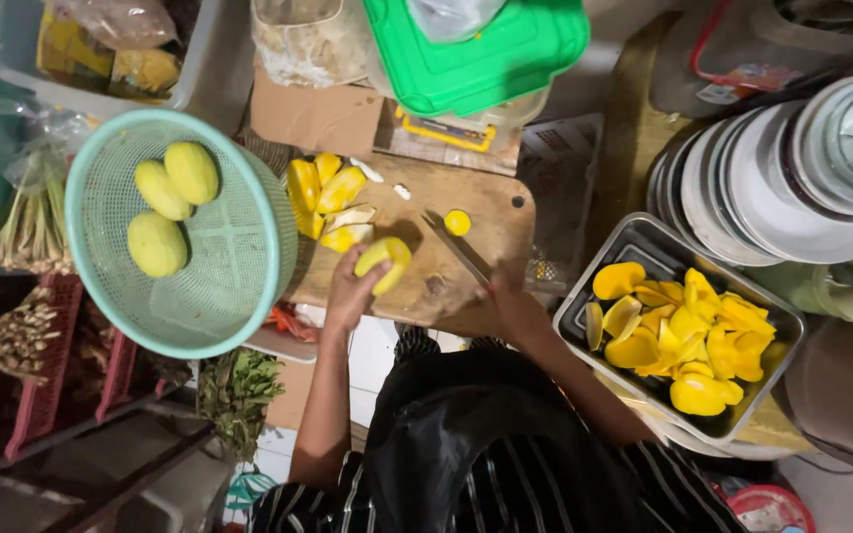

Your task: Peeling and slicing mangoes on a wooden board.

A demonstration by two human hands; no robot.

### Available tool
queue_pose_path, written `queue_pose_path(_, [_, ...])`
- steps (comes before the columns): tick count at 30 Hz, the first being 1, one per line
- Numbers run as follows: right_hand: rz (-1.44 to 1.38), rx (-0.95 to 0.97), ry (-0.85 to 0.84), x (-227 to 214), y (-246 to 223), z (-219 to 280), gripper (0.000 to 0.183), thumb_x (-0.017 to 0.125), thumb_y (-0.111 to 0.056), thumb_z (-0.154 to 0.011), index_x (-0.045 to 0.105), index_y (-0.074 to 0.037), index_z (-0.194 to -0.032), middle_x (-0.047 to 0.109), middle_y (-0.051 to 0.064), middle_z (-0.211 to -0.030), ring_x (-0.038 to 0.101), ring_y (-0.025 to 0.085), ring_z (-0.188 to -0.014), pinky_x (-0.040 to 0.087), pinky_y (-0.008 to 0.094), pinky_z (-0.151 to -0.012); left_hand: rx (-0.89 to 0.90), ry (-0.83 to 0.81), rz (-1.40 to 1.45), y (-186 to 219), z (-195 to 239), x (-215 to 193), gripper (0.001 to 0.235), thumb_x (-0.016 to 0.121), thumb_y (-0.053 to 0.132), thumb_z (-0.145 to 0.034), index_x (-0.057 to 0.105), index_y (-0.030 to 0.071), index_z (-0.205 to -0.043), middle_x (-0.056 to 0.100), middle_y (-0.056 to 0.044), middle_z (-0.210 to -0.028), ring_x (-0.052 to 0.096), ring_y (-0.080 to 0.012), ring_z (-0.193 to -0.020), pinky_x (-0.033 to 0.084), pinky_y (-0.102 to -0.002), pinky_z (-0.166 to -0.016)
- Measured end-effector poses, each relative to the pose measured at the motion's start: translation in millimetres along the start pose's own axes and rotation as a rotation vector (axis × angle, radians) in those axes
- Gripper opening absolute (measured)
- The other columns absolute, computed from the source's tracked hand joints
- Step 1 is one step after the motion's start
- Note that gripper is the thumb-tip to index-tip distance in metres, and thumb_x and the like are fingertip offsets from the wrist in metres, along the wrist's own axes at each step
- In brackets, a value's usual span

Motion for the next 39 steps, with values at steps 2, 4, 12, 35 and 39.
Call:
queue_pose_path(2, [0.205, -0.003, -0.066, 20, 40, 26, 0.055, 0.051, -0.048, -0.095, 0.033, -0.015, -0.136, 0.071, 0.027, -0.1, 0.072, 0.048, -0.095, 0.057, 0.06, -0.08, 0.07, 0.14, -0.06, 27, 2, -10, 0.045, 0.092, 0.028, -0.076, 0.071, 0.011, -0.113, 0.069, -0.009, -0.082, 0.067, -0.0164, -0.07, 0.054, -0.026, -0.055])
queue_pose_path(4, [0.287, 0.012, -0.029, 37, 60, 43, 0.055, 0.043, -0.052, -0.1, 0.036, -0.012, -0.137, 0.073, 0.024, -0.096, 0.074, 0.044, -0.092, 0.059, 0.055, -0.078, 0.016, 0.16, -0.339, 36, -5, -13, 0.057, 0.092, 0.042, -0.068, 0.07, 0.021, -0.117, 0.072, -0.008, -0.093, 0.069, -0.0218, -0.085, 0.056, -0.032, -0.068])
queue_pose_path(12, [0.154, 0.048, 0.142, 28, 36, 51, 0.051, 0.032, -0.058, -0.105, 0.048, -0.011, -0.117, 0.07, 0.027, -0.081, 0.072, 0.052, -0.084, 0.058, 0.061, -0.072, 0.191, 0.059, -1.343, 7, -7, 58, 0.086, 0.088, 0.044, -0.07, 0.049, 0.007, -0.137, 0.06, -0.027, -0.13, 0.059, -0.0425, -0.12, 0.061, -0.055, -0.083])
queue_pose_path(35, [0.707, -0.532, 0.417, -48, -68, 89, 0.042, 0.045, -0.045, -0.108, 0.052, -0.004, -0.113, 0.062, 0.011, -0.07, 0.068, 0.028, -0.049, 0.058, 0.041, -0.045, 0.719, 0.405, -0.595, 31, 75, 56, 0.04, 0.086, 0.02, -0.08, 0.06, 0.011, -0.11, 0.057, -0.011, -0.113, 0.063, -0.0393, -0.108, 0.056, -0.049, -0.092])
queue_pose_path(39, [0.681, -0.332, 0.354, -53, -57, 75, 0.039, 0.046, -0.051, -0.105, 0.052, -0.014, -0.097, 0.065, 0.01, -0.073, 0.073, 0.035, -0.062, 0.06, 0.051, -0.053, 0.687, 0.436, -0.56, 14, 60, 55, 0.046, 0.088, 0.025, -0.079, 0.059, 0.012, -0.112, 0.056, -0.012, -0.115, 0.063, -0.0396, -0.111, 0.055, -0.047, -0.094])
Point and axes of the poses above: each hand's wrist, its own z-axis away from the middle knuckle, its own x-axis out of the palm, y = z × x, the point moved 4 cm from there along -z, towards the middle knuckle
